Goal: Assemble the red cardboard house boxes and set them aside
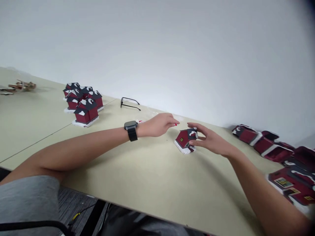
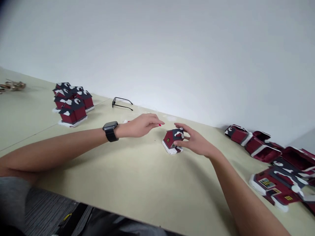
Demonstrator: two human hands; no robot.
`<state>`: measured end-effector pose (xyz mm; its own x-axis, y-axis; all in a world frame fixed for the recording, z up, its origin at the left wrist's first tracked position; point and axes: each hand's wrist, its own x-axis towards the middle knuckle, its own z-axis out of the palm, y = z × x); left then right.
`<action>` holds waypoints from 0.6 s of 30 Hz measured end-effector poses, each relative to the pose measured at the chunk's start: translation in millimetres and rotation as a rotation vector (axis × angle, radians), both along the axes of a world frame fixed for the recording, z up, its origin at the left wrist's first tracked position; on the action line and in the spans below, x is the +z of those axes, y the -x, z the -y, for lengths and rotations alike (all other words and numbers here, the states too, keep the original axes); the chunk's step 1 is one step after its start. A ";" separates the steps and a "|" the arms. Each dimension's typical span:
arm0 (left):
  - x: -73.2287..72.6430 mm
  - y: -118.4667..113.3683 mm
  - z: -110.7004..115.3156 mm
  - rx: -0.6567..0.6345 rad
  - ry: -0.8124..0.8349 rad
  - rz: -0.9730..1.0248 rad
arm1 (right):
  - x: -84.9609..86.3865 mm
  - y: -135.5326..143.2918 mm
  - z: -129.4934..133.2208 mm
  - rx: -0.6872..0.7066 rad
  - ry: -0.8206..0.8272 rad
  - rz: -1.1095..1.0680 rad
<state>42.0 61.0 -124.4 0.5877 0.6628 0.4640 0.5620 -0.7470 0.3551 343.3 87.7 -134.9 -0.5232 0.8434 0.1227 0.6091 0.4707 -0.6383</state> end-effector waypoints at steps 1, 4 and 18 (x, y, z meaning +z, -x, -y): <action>-2.6 -0.6 -0.2 -0.008 -0.049 -0.051 | -8.0 0.3 -0.1 -0.007 0.002 -0.038; -7.5 4.2 -6.7 -0.009 -0.174 -0.203 | -22.7 7.1 2.4 -0.107 -0.006 -0.077; -21.3 49.5 -49.0 0.259 0.066 -0.261 | -57.3 24.0 -0.5 -0.259 -0.182 -0.074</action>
